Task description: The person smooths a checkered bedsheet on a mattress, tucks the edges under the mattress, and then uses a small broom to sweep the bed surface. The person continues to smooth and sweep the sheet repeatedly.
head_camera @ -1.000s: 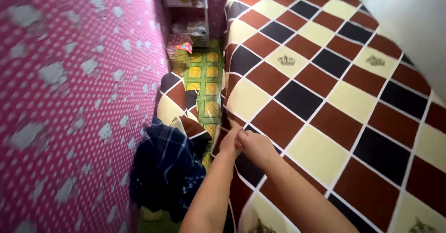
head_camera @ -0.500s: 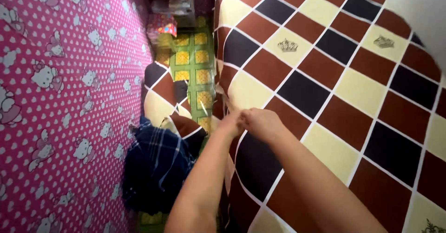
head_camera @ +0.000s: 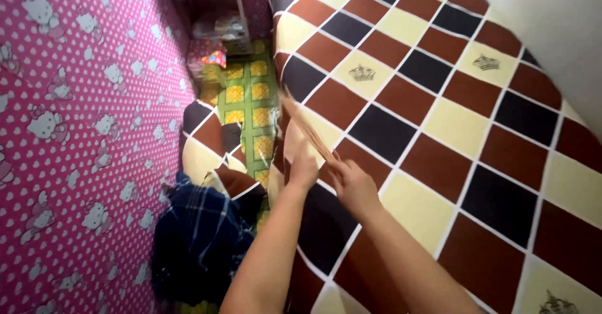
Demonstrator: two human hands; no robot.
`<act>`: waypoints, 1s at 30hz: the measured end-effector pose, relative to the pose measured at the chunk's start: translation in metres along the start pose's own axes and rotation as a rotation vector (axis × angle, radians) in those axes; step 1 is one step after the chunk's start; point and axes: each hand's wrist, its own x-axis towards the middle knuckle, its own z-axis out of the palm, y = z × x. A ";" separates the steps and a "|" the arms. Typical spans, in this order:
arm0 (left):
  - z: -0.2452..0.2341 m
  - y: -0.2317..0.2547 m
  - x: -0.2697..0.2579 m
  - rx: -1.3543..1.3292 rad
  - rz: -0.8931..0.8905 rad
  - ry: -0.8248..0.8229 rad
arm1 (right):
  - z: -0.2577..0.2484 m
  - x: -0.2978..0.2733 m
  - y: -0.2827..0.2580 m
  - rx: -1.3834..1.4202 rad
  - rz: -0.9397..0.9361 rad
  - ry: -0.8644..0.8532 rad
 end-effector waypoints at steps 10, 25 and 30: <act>0.098 -0.201 0.013 0.298 -0.185 -0.119 | -0.017 -0.102 0.074 0.304 0.742 -0.468; 0.139 -0.151 -0.026 0.354 -0.275 -0.081 | 0.006 -0.176 0.145 0.437 0.657 -0.269; 0.209 -0.148 -0.057 0.657 -0.122 -0.454 | -0.019 -0.180 0.128 0.523 1.004 0.023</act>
